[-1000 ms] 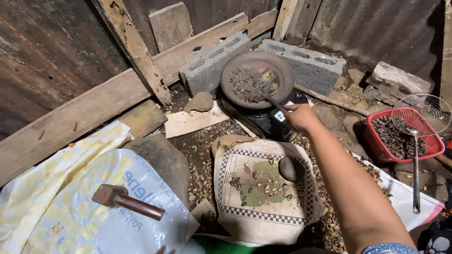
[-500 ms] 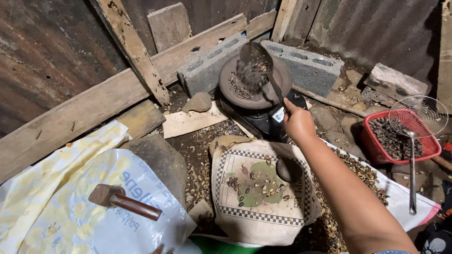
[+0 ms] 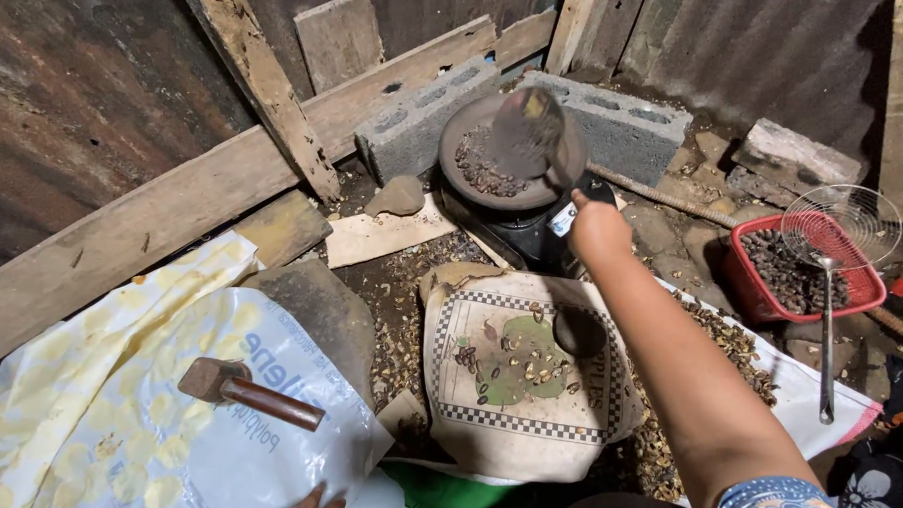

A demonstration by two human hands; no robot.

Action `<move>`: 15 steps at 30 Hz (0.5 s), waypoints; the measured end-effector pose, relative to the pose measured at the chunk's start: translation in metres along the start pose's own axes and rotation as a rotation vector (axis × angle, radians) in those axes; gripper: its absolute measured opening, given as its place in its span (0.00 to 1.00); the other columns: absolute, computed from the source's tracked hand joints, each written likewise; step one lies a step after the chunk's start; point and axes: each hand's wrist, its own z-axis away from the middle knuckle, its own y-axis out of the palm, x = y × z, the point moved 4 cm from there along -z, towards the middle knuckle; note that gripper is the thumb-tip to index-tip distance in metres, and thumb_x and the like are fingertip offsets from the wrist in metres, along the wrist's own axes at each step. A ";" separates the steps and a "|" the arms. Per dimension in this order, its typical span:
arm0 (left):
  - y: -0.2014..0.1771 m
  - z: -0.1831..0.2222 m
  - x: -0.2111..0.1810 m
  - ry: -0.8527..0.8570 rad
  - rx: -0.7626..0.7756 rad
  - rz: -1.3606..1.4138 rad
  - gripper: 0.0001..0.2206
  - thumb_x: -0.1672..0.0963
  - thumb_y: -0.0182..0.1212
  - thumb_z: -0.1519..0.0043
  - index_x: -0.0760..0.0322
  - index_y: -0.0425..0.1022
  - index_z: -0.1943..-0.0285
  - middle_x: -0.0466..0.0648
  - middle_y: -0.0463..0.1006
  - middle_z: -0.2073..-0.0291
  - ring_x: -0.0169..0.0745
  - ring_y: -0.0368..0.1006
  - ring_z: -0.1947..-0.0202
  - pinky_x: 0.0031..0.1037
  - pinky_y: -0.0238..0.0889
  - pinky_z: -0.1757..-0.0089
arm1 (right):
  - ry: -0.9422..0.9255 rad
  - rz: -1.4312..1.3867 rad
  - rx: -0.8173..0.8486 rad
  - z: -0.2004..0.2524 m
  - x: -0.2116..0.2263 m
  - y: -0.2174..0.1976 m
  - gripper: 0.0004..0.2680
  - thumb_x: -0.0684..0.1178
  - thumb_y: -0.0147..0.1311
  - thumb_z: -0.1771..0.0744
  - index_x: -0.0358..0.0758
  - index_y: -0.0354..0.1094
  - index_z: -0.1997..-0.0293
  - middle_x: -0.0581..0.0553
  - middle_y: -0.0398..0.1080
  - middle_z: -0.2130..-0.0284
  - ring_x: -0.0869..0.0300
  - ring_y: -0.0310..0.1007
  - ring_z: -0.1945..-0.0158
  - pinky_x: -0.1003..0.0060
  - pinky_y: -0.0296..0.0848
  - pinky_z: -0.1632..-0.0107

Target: Manually cracking nut shells with a hammer, cleaning the kernels, and roasting them in a pot over a stove.

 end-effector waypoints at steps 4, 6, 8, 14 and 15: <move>-0.064 -0.025 -0.022 0.000 0.162 0.010 0.23 0.50 0.49 0.36 0.37 0.67 0.29 0.57 0.63 0.30 0.56 0.69 0.39 0.45 0.59 0.39 | 0.022 -0.109 -0.109 -0.029 -0.026 0.023 0.18 0.43 0.52 0.35 0.48 0.70 0.36 0.28 0.76 0.56 0.37 0.77 0.53 0.47 0.75 0.50; -0.108 -0.027 -0.044 0.004 0.327 0.041 0.24 0.51 0.48 0.34 0.40 0.61 0.26 0.60 0.57 0.27 0.59 0.65 0.35 0.45 0.57 0.38 | -0.002 -0.223 -0.163 -0.040 -0.038 0.040 0.17 0.45 0.53 0.35 0.43 0.71 0.38 0.29 0.76 0.54 0.38 0.78 0.52 0.49 0.75 0.49; -0.172 -0.022 -0.082 0.078 0.479 0.066 0.31 0.47 0.55 0.34 0.58 0.52 0.24 0.68 0.46 0.26 0.62 0.50 0.27 0.42 0.48 0.33 | 0.128 -0.353 -0.025 -0.041 -0.050 0.058 0.18 0.48 0.57 0.36 0.41 0.72 0.39 0.26 0.76 0.57 0.40 0.78 0.53 0.52 0.74 0.47; -0.286 -0.015 -0.157 0.206 0.346 0.225 0.36 0.47 0.66 0.38 0.65 0.57 0.26 0.67 0.49 0.25 0.69 0.45 0.25 0.47 0.42 0.34 | -0.341 -0.185 -0.483 0.075 0.029 -0.092 0.09 0.39 0.57 0.34 0.34 0.73 0.50 0.31 0.72 0.57 0.39 0.72 0.51 0.50 0.71 0.48; -0.294 -0.022 -0.163 0.213 0.351 0.228 0.36 0.47 0.66 0.38 0.65 0.57 0.26 0.67 0.49 0.25 0.69 0.45 0.25 0.47 0.42 0.34 | -0.336 -0.178 -0.480 0.098 0.031 -0.081 0.09 0.39 0.57 0.34 0.34 0.73 0.50 0.31 0.72 0.57 0.39 0.72 0.51 0.50 0.71 0.48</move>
